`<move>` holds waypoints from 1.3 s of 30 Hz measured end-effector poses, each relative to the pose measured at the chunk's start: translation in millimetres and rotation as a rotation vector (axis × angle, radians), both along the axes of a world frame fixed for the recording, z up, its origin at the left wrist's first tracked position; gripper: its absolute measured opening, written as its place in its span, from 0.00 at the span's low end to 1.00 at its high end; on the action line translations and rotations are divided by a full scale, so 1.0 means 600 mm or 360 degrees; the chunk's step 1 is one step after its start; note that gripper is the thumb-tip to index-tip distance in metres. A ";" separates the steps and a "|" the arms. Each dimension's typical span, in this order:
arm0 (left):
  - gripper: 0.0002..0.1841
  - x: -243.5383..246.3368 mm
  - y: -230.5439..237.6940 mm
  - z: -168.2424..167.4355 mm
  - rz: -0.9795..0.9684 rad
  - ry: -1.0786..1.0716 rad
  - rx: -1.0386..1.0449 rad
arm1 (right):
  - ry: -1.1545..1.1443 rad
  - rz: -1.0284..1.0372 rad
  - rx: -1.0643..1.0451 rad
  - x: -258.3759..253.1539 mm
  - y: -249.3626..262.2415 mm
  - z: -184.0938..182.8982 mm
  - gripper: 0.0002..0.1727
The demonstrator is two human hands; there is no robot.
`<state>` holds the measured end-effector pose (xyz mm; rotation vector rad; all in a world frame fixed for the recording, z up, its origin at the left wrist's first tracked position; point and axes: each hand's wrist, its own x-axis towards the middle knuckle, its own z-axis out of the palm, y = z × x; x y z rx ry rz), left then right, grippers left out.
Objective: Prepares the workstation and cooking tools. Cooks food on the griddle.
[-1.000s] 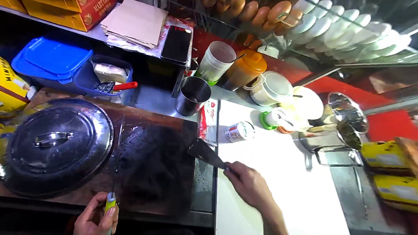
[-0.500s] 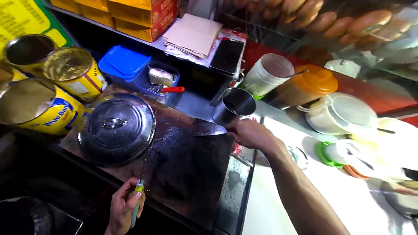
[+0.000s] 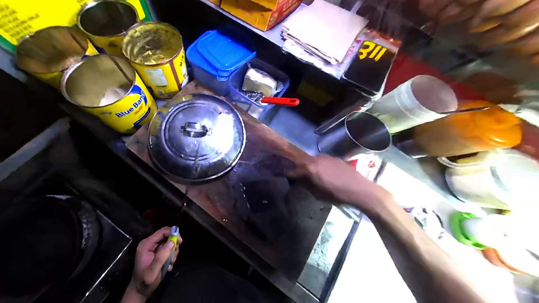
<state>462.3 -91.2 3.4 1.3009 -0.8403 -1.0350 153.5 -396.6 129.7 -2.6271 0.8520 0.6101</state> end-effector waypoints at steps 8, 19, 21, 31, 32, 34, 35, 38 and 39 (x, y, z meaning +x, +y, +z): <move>0.24 0.106 0.068 -0.007 -0.0251 -0.1342 0.0082 | -0.0259 -0.1107 0.0140 -0.036 0.406 0.000 0.17; 0.16 0.112 0.037 0.037 -0.0273 -0.1813 0.0161 | 0.0117 -0.1361 0.0154 0.123 0.265 -0.001 0.18; 0.15 0.100 0.036 0.037 -0.0278 -0.1753 0.0204 | 0.0185 -0.1179 0.0180 0.094 0.171 0.005 0.16; 0.13 0.088 0.065 0.049 -0.0255 -0.1617 0.0383 | 0.0251 -0.0644 0.0180 0.126 0.140 -0.028 0.16; 0.13 0.090 0.067 0.047 -0.0257 -0.1629 0.0362 | 0.0194 -0.0692 0.0220 0.128 0.180 -0.031 0.19; 0.13 0.098 0.072 0.042 -0.0286 -0.1638 0.0314 | -0.0137 -0.0777 0.0178 0.117 0.266 -0.054 0.18; 0.13 0.101 0.073 0.042 -0.0326 -0.1622 0.0303 | -0.0369 -0.0880 0.0148 0.107 0.308 -0.071 0.18; 0.13 0.089 0.061 0.048 -0.0561 -0.1507 0.0221 | -0.0850 -0.1357 0.0026 0.052 0.414 -0.091 0.19; 0.14 0.078 0.052 0.049 -0.0658 -0.1457 0.0177 | -0.0839 -0.1549 0.0005 0.025 0.441 -0.081 0.19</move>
